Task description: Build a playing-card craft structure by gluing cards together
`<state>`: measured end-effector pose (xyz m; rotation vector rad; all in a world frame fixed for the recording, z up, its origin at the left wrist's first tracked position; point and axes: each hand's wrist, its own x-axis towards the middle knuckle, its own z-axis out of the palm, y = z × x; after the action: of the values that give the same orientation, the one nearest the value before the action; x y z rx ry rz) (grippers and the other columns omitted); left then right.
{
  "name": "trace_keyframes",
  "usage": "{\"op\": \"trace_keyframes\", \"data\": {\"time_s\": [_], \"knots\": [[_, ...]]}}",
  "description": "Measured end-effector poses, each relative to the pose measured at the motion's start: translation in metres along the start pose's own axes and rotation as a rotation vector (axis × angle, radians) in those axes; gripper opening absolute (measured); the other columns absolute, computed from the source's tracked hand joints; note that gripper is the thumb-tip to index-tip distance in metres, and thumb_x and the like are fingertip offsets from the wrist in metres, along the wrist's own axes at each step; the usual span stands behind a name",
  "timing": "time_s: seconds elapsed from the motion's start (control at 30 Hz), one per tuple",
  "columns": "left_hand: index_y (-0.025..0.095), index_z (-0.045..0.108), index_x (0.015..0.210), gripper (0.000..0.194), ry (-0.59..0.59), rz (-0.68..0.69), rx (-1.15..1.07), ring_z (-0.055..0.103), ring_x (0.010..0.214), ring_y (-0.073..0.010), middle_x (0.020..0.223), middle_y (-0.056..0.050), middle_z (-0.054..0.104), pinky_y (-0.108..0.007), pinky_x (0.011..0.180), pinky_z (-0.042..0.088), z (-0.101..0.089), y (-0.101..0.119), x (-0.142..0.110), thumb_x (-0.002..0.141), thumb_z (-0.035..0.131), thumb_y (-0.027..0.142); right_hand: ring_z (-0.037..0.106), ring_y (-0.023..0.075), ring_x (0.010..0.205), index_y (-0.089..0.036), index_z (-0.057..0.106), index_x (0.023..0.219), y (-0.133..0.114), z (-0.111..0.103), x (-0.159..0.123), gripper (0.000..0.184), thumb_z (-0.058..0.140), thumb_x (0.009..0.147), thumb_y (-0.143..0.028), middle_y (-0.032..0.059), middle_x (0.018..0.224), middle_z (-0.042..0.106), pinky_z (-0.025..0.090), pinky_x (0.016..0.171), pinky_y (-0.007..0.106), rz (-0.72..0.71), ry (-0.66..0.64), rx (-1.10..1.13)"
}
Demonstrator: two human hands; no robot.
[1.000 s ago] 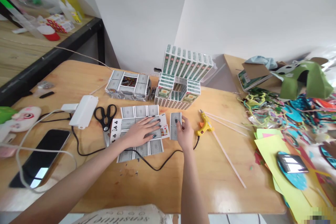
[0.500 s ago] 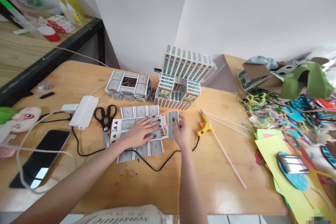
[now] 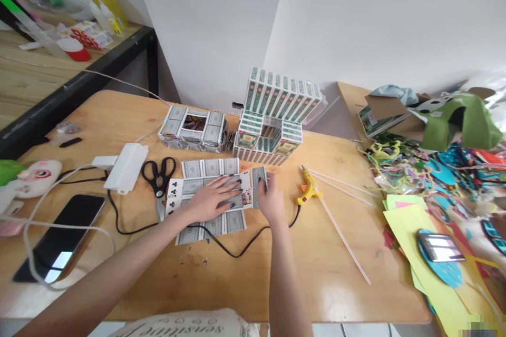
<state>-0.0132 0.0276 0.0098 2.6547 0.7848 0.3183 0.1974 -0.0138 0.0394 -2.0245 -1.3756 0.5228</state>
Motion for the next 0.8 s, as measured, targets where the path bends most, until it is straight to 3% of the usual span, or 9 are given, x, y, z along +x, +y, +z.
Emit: {"op": "trace_keyframes", "data": {"time_s": [0.2,0.43,0.6,0.8], "knots": [[0.03,0.043,0.131,0.042,-0.008,-0.003,0.002,0.022,0.136,-0.0204,0.142,0.002,0.037,-0.042,0.111,0.018,-0.0005,0.0009,0.0001,0.09,0.036,0.04,0.062,0.0237,0.071,-0.018,0.05,0.104,0.0031,0.0023,-0.0009,0.031,0.035,0.085,-0.037,0.0082,0.08,0.065,0.043,0.06,0.031,-0.03,-0.041,-0.044],[0.029,0.042,0.132,0.043,0.002,0.002,0.011,0.021,0.136,-0.021,0.142,0.002,0.038,-0.042,0.111,0.017,0.0,0.0016,-0.0004,0.09,0.036,0.04,0.063,0.0248,0.07,-0.018,0.042,0.125,-0.0044,0.0035,0.0003,0.043,0.037,0.086,-0.037,0.0112,0.09,0.067,0.043,0.057,0.03,-0.092,-0.062,-0.085],[0.029,0.043,0.131,0.043,0.002,-0.002,0.011,0.021,0.136,-0.0213,0.142,0.002,0.038,-0.042,0.111,0.017,0.0005,0.0014,-0.0008,0.091,0.035,0.04,0.063,0.0248,0.066,-0.018,0.046,0.121,-0.0057,0.0045,0.0024,0.041,0.036,0.085,-0.034,0.0113,0.086,0.067,0.043,0.056,0.031,-0.063,-0.054,-0.121],[0.03,0.043,0.131,0.042,0.016,0.001,0.005,0.022,0.136,-0.0216,0.142,0.002,0.039,-0.043,0.111,0.018,0.0013,0.0011,-0.0007,0.091,0.035,0.039,0.063,0.0241,0.076,-0.017,0.046,0.118,0.0014,0.0069,0.0026,0.04,0.037,0.083,-0.033,0.011,0.09,0.066,0.045,0.062,0.031,-0.006,-0.004,-0.04]]}}
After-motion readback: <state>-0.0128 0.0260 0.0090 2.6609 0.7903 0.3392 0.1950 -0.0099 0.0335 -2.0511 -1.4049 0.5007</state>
